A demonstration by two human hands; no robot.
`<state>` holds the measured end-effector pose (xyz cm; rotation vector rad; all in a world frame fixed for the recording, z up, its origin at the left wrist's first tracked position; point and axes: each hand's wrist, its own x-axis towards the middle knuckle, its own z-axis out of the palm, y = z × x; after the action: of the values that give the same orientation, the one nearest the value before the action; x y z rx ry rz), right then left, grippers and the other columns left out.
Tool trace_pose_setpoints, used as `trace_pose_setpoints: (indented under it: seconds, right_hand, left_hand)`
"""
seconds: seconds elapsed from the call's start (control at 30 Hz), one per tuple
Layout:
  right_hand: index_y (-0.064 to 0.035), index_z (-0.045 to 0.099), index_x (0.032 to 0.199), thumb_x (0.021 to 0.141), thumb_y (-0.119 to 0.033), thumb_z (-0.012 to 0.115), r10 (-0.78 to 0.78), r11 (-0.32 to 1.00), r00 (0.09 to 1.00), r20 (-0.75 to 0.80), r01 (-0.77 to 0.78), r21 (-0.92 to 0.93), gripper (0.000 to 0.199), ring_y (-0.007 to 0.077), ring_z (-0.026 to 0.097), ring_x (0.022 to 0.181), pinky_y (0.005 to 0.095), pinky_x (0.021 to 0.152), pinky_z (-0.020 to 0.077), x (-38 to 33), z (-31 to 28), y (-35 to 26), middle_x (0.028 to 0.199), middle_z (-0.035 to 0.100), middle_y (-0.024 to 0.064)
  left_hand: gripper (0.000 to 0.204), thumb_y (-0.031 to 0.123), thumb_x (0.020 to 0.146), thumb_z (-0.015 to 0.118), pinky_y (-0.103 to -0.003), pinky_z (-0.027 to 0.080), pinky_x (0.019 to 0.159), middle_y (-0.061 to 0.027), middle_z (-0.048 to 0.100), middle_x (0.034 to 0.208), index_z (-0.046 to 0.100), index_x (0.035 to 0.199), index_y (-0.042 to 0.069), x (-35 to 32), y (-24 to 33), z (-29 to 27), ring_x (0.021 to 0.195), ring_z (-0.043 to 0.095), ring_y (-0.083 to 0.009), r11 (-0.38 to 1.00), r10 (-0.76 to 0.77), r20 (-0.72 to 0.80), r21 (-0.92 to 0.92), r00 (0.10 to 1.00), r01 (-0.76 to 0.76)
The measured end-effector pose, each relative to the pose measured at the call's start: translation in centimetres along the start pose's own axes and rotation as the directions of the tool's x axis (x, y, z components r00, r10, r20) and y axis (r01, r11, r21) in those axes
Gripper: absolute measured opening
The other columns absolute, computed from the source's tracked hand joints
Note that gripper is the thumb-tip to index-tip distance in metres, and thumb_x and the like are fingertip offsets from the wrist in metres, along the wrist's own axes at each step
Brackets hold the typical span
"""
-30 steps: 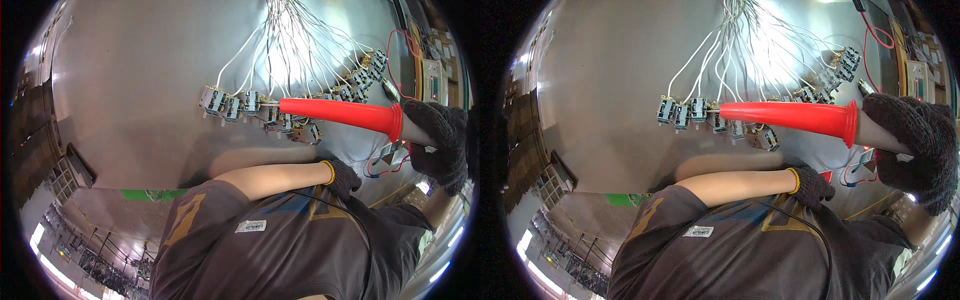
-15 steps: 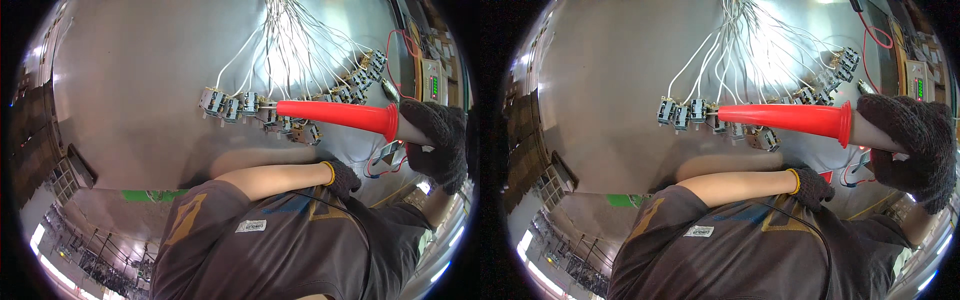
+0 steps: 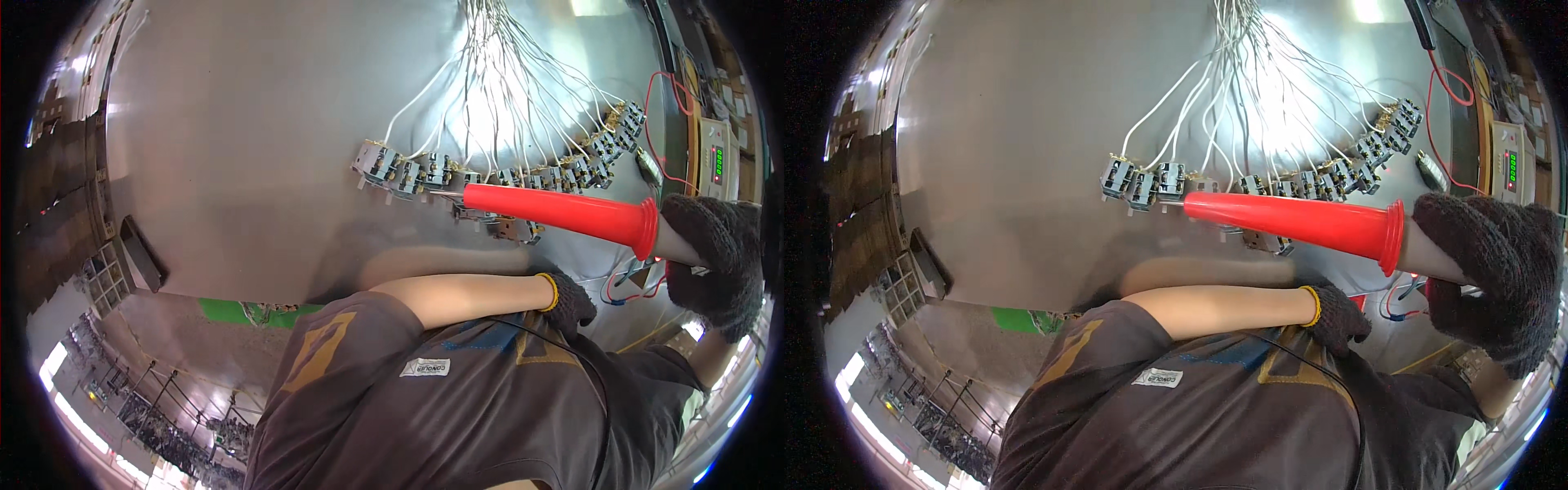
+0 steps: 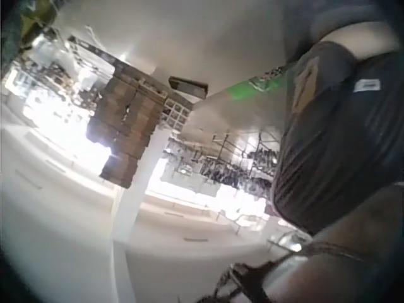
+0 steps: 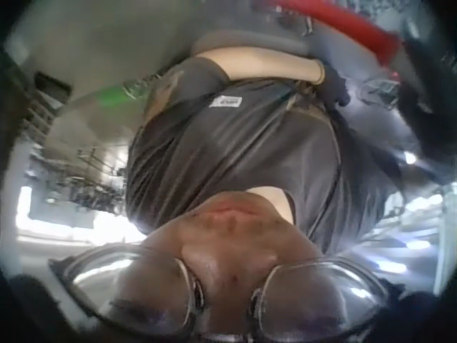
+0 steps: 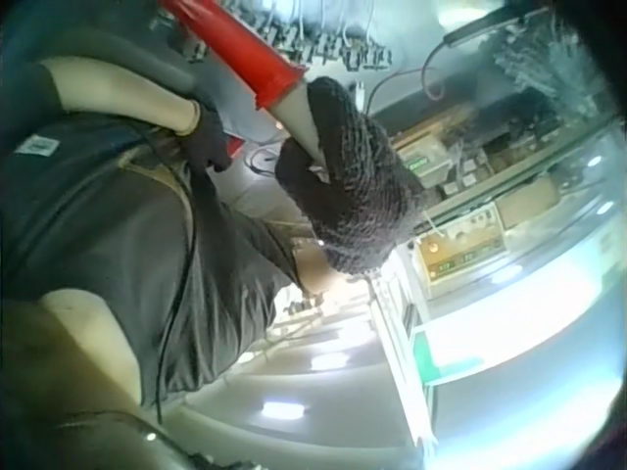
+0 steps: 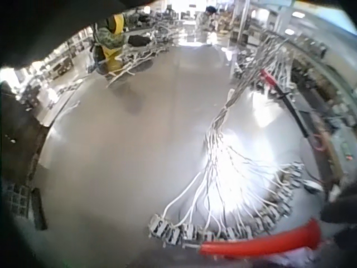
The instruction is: Testing a wire harness assembly using an electronic testing probe.
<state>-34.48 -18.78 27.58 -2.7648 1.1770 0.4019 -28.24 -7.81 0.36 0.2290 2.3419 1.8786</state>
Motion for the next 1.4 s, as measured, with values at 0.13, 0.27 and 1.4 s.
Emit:
trace_pose_setpoints:
  seconds: [0.13,0.27,1.4]
  right_hand:
    - [-0.0084,0.075,0.128,0.054,-0.001,0.083,0.001,1.000,1.000,0.013,-0.001,-0.006,0.075,0.0322,0.076,0.102,0.0478,0.091,0.0539,0.0,-0.1,-0.6,0.111,0.079,0.0095]
    - [-0.0084,0.075,0.129,0.054,-0.001,0.083,0.015,1.000,1.000,0.015,-0.014,-0.020,0.075,0.0322,0.076,0.102,0.0480,0.092,0.0538,-0.1,-0.5,-0.8,0.111,0.079,0.0095]
    - [-0.0083,0.076,0.127,0.057,0.000,0.080,0.149,0.986,0.988,0.049,-0.152,0.065,0.070,0.0327,0.075,0.109,0.0461,0.096,0.0543,-1.2,-0.6,-2.5,0.119,0.078,0.0114]
  left_hand:
    - [0.065,0.044,0.089,0.071,-0.055,0.051,0.102,-0.0191,0.071,0.135,0.064,0.143,0.010,0.2,0.0,0.1,0.125,0.068,-0.0373,1.000,-0.010,0.009,0.018,1.000,0.010]
    - [0.066,0.045,0.089,0.071,-0.055,0.051,0.103,-0.0183,0.071,0.137,0.063,0.145,0.011,0.1,0.1,-0.1,0.126,0.068,-0.0362,1.000,-0.022,0.025,0.019,0.999,0.021]
    - [0.063,0.044,0.090,0.071,-0.058,0.051,0.100,-0.0176,0.072,0.136,0.064,0.144,0.013,-0.3,0.2,-0.1,0.124,0.069,-0.0376,0.999,0.002,0.001,0.034,1.000,-0.002]
